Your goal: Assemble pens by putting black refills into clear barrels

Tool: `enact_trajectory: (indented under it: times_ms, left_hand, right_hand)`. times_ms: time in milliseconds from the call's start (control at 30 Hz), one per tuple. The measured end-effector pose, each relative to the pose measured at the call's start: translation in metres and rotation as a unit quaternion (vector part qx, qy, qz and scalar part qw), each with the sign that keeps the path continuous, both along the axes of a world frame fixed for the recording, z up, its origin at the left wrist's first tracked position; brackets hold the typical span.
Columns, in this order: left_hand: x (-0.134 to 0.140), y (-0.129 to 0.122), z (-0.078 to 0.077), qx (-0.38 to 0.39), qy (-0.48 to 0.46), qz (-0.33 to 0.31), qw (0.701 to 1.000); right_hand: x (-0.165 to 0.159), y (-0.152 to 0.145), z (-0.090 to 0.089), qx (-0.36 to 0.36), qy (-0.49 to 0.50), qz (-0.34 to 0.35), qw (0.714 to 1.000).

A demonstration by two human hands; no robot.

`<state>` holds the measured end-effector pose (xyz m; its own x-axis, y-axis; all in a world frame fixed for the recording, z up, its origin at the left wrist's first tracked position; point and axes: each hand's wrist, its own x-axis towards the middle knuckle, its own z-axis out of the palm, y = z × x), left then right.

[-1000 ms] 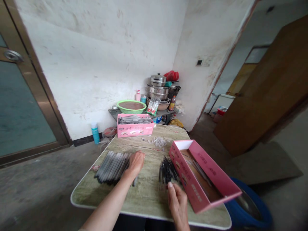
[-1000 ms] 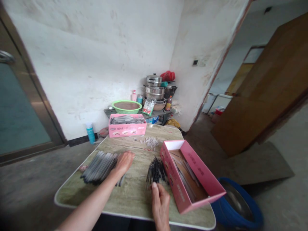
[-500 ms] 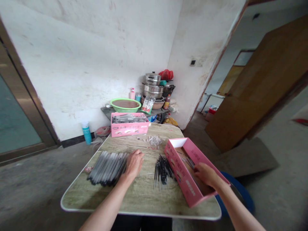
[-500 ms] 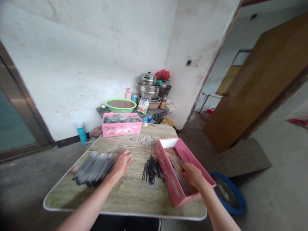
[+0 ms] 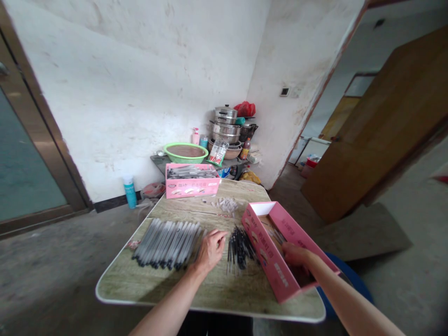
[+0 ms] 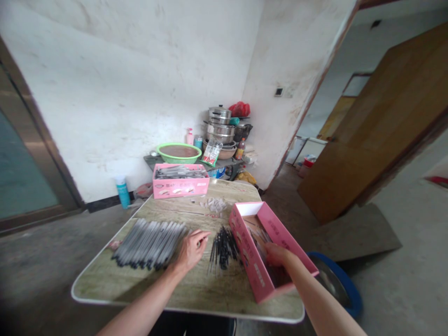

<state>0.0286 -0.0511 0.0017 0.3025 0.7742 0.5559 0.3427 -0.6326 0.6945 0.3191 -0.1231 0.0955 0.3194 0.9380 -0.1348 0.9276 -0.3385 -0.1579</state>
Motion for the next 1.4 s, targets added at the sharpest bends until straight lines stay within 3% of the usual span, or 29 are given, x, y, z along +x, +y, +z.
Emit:
enact_trajectory:
  times_ms: [167,267,367,433,500,633,767,900,1133,1400]
  left_hand:
    - [-0.004,-0.003,0.007,-0.029,-0.045,-0.015,0.998]
    - [-0.002,-0.007,0.009,-0.056,-0.08,-0.06,0.993]
    - [0.003,-0.011,0.007,-0.136,-0.125,-0.129,0.974]
    - [0.006,-0.013,0.005,-0.206,-0.159,-0.181,0.948]
    - [0.008,-0.015,0.005,-0.252,-0.179,-0.229,0.923]
    - [0.007,-0.015,0.008,-0.254,-0.186,-0.238,0.919]
    - [0.005,-0.008,0.007,-0.273,-0.231,-0.183,0.916]
    - [0.004,0.001,0.002,-0.285,-0.332,-0.065,0.897]
    - [0.003,0.004,-0.002,-0.28,-0.343,-0.042,0.896]
    - [0.002,0.004,0.002,-0.305,-0.373,-0.033,0.875]
  right_hand:
    - [0.005,0.009,0.021,0.004,-0.007,0.006,1.0]
    - [-0.011,0.01,0.045,0.096,-0.014,0.025,0.995]
    - [-0.053,0.001,0.055,0.211,0.07,0.104,0.969]
    - [-0.091,-0.005,0.048,0.19,0.099,0.134,0.968]
    - [-0.128,-0.009,0.032,0.12,0.048,0.12,0.984]
    - [-0.17,-0.006,-0.002,0.055,-0.016,0.082,0.995]
    - [-0.159,-0.004,-0.016,0.114,0.032,0.081,0.99]
    - [-0.134,-0.012,-0.032,0.203,0.048,0.021,0.978]
    - [-0.154,-0.021,-0.067,0.091,-0.025,0.013,0.995]
    - [-0.158,-0.016,-0.07,0.069,-0.053,0.014,0.996]
